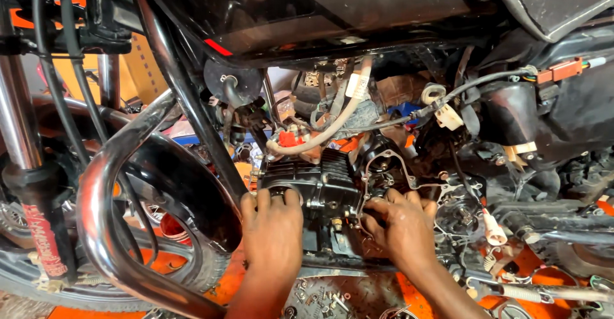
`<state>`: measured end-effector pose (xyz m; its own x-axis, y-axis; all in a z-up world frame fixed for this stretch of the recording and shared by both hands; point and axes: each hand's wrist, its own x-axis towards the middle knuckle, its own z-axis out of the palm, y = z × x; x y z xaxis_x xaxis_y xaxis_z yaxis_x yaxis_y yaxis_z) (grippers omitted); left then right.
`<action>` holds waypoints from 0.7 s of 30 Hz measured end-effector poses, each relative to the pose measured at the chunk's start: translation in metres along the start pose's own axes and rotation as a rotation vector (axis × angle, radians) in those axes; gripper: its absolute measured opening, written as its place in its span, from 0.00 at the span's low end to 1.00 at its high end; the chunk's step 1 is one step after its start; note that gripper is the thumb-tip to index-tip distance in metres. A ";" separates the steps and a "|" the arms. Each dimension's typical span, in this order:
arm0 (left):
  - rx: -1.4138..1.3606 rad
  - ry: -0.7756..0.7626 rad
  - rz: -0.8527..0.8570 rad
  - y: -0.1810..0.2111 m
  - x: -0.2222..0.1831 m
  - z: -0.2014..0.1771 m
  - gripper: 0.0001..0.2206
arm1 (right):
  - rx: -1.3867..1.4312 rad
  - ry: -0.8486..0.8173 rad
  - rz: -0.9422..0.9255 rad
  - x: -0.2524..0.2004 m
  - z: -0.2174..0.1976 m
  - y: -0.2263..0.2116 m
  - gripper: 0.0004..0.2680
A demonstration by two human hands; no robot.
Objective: The person works on a motorcycle engine still mounted in the frame, using a wrench to loosen and tighten fasteners on the cylinder area. They handle small bolts and parts by hand, pick components from the work surface, and reposition around the frame to reach different sides of the engine.
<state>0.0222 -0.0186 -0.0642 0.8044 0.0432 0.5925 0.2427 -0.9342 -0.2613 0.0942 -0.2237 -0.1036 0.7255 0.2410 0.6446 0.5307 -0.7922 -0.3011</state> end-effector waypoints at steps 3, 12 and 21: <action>-0.047 0.077 0.000 0.005 0.002 0.001 0.07 | -0.009 -0.013 0.010 -0.001 0.000 0.001 0.08; -0.106 -0.015 -0.139 0.024 0.002 -0.002 0.09 | -0.128 -0.010 -0.044 0.002 -0.003 -0.003 0.09; -0.076 0.097 -0.022 0.004 0.003 -0.014 0.08 | -0.176 -0.042 -0.037 0.002 -0.006 -0.004 0.09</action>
<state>0.0180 -0.0268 -0.0532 0.7423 0.0336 0.6692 0.2152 -0.9578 -0.1907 0.0912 -0.2234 -0.0971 0.7270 0.2920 0.6215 0.4751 -0.8673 -0.1483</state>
